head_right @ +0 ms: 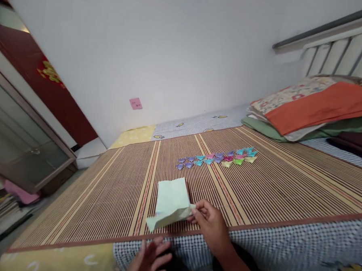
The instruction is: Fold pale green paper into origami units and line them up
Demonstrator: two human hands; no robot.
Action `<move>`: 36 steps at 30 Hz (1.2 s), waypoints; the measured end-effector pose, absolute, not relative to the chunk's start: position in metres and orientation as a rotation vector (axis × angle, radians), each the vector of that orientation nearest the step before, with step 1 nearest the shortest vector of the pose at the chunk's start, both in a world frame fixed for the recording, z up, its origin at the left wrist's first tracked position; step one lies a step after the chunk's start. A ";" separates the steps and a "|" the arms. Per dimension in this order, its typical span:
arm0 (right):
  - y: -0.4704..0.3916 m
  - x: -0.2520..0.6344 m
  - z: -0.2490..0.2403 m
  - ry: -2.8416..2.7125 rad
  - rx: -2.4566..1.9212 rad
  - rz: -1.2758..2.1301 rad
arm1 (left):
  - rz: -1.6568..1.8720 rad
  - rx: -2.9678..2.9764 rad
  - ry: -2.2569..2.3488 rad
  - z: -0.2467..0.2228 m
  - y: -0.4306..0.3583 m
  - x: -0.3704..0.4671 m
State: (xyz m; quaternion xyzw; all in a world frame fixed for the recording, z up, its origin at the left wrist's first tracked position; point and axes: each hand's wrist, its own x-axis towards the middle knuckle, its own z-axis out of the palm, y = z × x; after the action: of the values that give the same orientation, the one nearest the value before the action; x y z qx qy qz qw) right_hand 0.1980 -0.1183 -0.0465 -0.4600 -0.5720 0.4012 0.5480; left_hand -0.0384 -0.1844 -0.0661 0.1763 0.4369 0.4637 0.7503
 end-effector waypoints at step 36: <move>-0.257 0.240 0.033 -1.511 -1.071 0.211 | 1.149 0.605 0.767 0.046 -0.259 0.050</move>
State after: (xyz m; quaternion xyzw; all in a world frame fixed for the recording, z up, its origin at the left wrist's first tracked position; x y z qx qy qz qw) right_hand 0.2400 -0.2573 0.0325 -0.4612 -0.6508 0.0909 0.5962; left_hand 0.0502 -0.2588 0.0464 0.2745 0.3483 0.5214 0.7291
